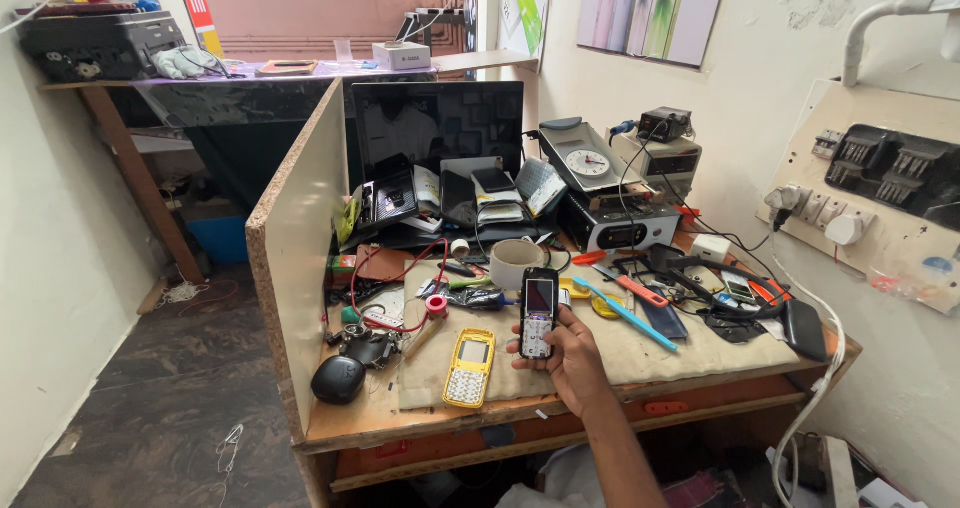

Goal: The person disassembles a feature phone, separating the housing from the keypad and circuit board, then handles a small component and a SIM card, inserts the SIM card and battery into the phone, reassembles the housing, and powers the phone on, with the screen and keypad lights visible.

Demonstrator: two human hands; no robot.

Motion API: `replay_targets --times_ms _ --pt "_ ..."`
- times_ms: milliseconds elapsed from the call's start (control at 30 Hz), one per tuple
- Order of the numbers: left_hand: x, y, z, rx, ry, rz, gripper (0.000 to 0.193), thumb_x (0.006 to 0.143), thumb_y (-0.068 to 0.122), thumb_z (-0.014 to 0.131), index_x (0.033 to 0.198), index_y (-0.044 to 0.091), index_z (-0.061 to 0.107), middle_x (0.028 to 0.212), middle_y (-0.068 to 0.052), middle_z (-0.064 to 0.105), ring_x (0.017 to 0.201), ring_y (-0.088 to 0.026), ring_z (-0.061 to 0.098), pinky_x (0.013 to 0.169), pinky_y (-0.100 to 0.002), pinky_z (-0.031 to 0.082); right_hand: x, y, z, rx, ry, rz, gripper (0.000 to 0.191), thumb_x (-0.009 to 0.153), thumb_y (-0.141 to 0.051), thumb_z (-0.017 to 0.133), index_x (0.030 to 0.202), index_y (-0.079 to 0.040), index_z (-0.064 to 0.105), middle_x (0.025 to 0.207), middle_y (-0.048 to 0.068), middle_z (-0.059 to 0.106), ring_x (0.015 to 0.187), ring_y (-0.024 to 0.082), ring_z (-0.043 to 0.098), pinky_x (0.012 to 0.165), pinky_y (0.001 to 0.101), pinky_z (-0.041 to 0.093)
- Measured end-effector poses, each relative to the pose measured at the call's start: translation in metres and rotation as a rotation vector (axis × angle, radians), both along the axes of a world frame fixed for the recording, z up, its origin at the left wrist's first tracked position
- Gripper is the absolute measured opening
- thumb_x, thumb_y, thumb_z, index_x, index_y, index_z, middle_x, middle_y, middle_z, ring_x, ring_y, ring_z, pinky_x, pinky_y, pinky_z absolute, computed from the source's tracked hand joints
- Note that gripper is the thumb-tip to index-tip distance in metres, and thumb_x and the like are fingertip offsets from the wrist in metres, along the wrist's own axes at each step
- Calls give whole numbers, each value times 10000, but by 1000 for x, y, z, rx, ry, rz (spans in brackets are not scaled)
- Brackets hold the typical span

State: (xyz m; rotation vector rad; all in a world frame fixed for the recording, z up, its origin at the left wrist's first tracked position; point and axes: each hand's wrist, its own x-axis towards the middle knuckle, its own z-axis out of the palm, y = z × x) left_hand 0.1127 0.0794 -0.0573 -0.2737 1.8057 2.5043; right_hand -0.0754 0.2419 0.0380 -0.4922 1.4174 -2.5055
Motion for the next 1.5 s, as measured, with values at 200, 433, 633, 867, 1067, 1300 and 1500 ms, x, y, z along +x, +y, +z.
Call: replay_targets --times_ms 200,433,633,867,1067,1300,1500 --pt "10 -7 32 -270 189 -38 166 856 189 788 989 93 765 877 -12 797 612 -86 727 587 -250 608 51 2 32 14 17 44 487 859 22 389 1336 62 481 1116 276 699 898 370 750 690 468 665" --pt "58 -5 87 -730 567 376 210 816 184 819 1003 102 766 816 -6 774 605 -78 717 568 -249 587 163 13 44 3 3 254 525 899 -19 494 1416 56 437 1221 313 681 979 385 746 715 490 659" --pt "79 -2 141 -738 550 616 397 729 202 880 1086 92 746 836 -18 727 652 -92 659 542 -237 513 187 10 37 86 -34 280 702 861 -1 512 1537 33 327 1339 349 626 1129 382 722 856 536 647" --pt "82 5 137 -699 653 677 324 770 188 868 1052 91 743 939 -21 738 671 -74 673 563 -222 520 196 15 20 -39 8 447 677 977 38 504 1592 62 223 1345 386 582 1183 475 689 940 601 598" --pt "88 5 138 -748 626 696 314 765 208 880 1038 114 757 916 -9 738 647 -67 663 539 -223 522 199 17 22 83 -81 389 712 897 22 515 1564 28 266 1318 352 617 1153 435 703 976 537 569" --pt "89 6 140 -736 628 691 325 766 238 886 1040 121 754 919 -4 740 641 -59 663 523 -218 526 198 19 9 -56 -18 461 680 974 34 534 1594 54 256 1396 366 568 1251 431 645 1003 559 542" --pt "89 7 141 -726 621 694 315 766 239 891 1017 116 746 933 -10 736 646 -62 660 523 -218 528 197 18 0 30 -79 313 700 873 48 556 1540 55 343 1379 311 601 1286 367 611 1066 503 492"
